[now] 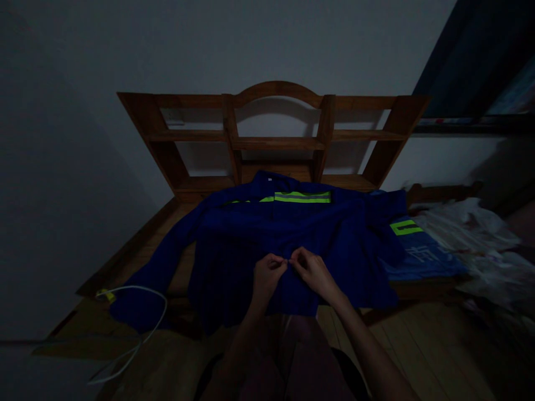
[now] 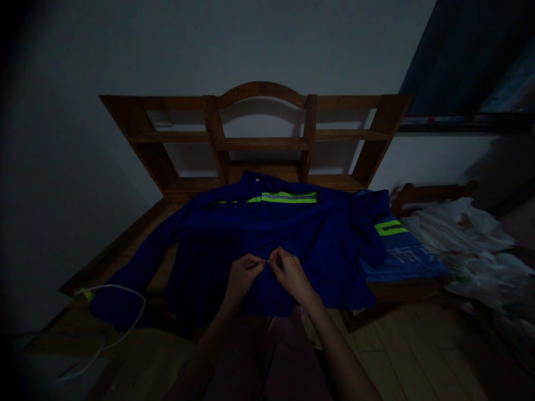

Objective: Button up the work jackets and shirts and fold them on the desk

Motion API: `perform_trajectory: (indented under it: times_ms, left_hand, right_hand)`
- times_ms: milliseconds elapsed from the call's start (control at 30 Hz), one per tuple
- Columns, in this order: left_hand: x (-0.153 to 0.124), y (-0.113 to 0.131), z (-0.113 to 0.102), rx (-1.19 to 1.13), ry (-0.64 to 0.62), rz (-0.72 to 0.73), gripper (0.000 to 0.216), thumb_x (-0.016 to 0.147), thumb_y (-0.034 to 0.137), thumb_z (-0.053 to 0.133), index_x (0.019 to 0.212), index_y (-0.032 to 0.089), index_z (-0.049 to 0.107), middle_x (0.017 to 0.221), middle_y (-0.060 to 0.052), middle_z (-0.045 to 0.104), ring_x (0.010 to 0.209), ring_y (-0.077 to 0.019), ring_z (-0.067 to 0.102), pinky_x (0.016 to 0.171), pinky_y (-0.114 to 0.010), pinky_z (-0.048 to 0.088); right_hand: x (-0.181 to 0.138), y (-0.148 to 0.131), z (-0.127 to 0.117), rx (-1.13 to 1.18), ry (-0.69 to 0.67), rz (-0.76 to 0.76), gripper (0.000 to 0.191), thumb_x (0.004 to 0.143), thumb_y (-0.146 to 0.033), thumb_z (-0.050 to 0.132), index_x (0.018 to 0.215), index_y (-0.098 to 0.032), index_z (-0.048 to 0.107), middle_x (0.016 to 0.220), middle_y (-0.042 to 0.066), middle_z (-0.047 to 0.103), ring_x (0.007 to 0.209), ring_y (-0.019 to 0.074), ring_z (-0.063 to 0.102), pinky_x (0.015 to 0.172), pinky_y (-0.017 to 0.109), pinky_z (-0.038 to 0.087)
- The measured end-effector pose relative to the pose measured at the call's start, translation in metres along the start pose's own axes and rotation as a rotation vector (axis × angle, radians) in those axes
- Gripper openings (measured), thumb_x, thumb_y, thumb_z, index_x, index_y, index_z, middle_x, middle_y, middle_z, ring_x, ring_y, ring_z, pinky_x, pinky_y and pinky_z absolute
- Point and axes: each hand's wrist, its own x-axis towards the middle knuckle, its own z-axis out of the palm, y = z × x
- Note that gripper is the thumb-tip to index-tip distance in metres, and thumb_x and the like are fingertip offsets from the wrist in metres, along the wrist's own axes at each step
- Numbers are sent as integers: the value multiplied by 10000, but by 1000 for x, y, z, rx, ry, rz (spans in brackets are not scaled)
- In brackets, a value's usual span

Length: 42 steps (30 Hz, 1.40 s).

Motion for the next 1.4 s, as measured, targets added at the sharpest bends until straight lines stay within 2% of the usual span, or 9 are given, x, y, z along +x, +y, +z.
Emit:
perform_trajectory:
  times_ms: [133, 467, 567, 700, 800, 933, 1133, 1400]
  left_hand:
    - [-2, -2, 2, 5, 10, 20, 82, 649, 212, 635, 685, 161, 582, 713, -12, 666, 745, -161, 653, 715, -252, 489]
    - [0, 1, 7, -5, 78, -8, 105, 619, 194, 645, 651, 160, 550, 693, 4, 634, 696, -141, 625, 688, -236, 473]
    - [-3, 2, 10, 28, 114, 10, 113, 629, 188, 645, 661, 165, 539, 687, 10, 621, 679, -136, 619, 663, -228, 474]
    - [-12, 6, 12, 127, 128, 161, 42, 699, 171, 588, 713, 174, 549, 760, 1, 623, 741, -133, 621, 705, -232, 479]
    - [-16, 8, 11, 182, 134, 237, 21, 741, 185, 569, 761, 185, 564, 813, -6, 627, 800, -135, 623, 758, -240, 476]
    - [-16, 9, 8, 186, 111, 202, 56, 784, 245, 556, 802, 197, 579, 805, -6, 642, 783, -139, 637, 728, -238, 482]
    - [-7, 8, 2, 254, 68, 112, 79, 766, 269, 576, 765, 194, 602, 737, -8, 656, 737, -158, 643, 681, -249, 471]
    - [2, -4, -2, 100, 54, 44, 92, 707, 255, 627, 718, 174, 585, 705, -10, 659, 729, -161, 651, 668, -238, 481]
  right_hand:
    - [0, -7, -4, -102, 8, -87, 109, 879, -248, 472, 877, -202, 571, 822, 20, 621, 746, 146, 580, 699, 251, 427]
    - [0, -9, 8, -206, 99, -63, 124, 898, -193, 427, 887, -203, 549, 844, 22, 616, 750, 147, 583, 714, 248, 415]
    - [0, -9, 4, -340, 15, -104, 136, 907, -165, 401, 925, -191, 533, 869, 32, 610, 778, 147, 587, 721, 246, 407]
    - [3, -16, -7, -634, -181, -179, 124, 890, -125, 409, 931, -174, 516, 876, 53, 601, 780, 163, 585, 661, 253, 377]
    - [8, -22, -16, -737, -288, -245, 126, 869, -110, 438, 947, -176, 511, 909, 55, 599, 792, 163, 579, 635, 253, 350]
    - [13, -20, -21, -725, -324, -269, 99, 892, -131, 418, 910, -176, 505, 877, 44, 591, 765, 143, 566, 633, 245, 335]
    - [8, -12, -20, -591, -193, -268, 145, 935, -160, 365, 870, -179, 493, 821, 27, 565, 750, 129, 549, 658, 238, 344]
    - [6, -9, -21, -511, -111, -269, 187, 970, -258, 338, 922, -192, 506, 848, 28, 569, 756, 134, 558, 650, 246, 360]
